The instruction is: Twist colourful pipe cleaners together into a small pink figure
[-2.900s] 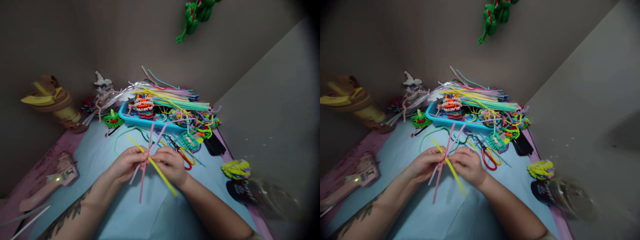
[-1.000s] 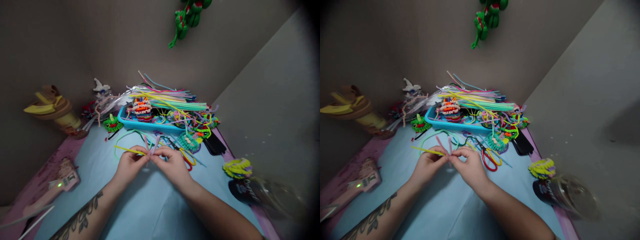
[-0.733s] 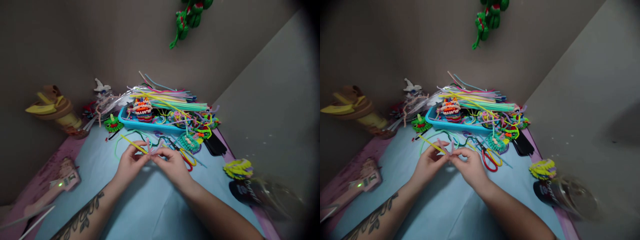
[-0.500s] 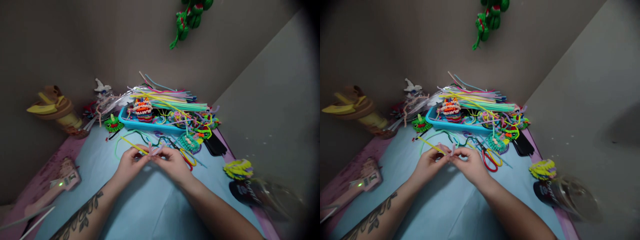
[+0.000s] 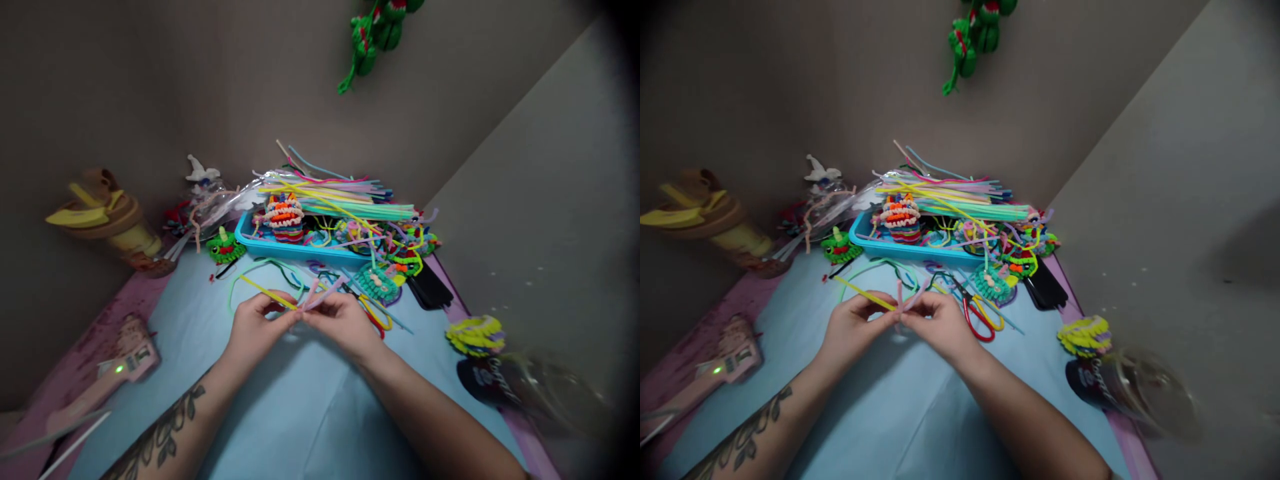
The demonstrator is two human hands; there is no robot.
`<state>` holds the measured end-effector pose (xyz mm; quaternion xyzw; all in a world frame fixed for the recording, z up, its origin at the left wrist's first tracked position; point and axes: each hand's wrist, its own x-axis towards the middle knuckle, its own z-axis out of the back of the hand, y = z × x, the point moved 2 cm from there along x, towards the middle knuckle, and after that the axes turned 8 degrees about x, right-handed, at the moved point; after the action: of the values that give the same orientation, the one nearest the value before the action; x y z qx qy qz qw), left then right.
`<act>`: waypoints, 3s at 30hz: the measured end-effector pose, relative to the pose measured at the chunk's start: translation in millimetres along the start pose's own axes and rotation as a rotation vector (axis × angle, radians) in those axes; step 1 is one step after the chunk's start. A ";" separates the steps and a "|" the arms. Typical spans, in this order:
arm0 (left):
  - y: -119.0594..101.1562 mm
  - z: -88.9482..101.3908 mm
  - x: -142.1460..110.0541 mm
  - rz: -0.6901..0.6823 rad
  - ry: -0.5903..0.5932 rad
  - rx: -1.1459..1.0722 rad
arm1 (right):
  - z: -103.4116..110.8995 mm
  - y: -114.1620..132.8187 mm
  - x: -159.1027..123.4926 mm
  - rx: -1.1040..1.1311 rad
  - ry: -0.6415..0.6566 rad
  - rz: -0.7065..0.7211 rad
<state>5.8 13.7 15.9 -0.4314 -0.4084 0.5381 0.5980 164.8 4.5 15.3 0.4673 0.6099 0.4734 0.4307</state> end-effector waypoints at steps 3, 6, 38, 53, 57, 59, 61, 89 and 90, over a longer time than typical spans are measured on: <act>-2.9 -1.1 -2.5 -0.011 -0.080 -0.016 | -2.2 -2.9 0.1 0.070 -0.043 -0.009; -4.7 -1.9 -4.1 -0.025 -0.107 0.010 | -5.6 -2.0 -0.4 0.085 -0.066 -0.027; -8.3 -2.5 -5.3 -0.215 0.015 0.383 | 1.8 -3.5 6.7 -0.501 -0.157 0.063; 4.6 1.3 5.8 0.070 0.114 0.061 | 17.0 4.1 15.6 -0.247 -0.130 0.049; 2.3 -4.1 7.7 0.104 0.199 0.006 | 10.5 3.7 13.2 -0.247 -0.069 0.017; -1.2 -6.4 7.1 0.074 0.205 0.010 | 6.7 2.7 11.0 -0.246 -0.073 0.020; -2.6 -6.9 6.5 0.058 0.192 0.023 | 3.4 2.3 8.3 -0.252 -0.097 0.038; 9.1 -15.1 0.1 0.098 0.189 -0.259 | 3.7 4.9 7.2 -0.036 -0.085 0.160; 9.9 -15.2 0.2 0.118 0.182 -0.302 | 4.4 5.4 7.5 -0.026 -0.080 0.164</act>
<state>17.4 13.2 2.0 -0.5865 -0.4027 0.4634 0.5283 168.4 13.2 19.2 0.5287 0.5456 0.4960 0.4204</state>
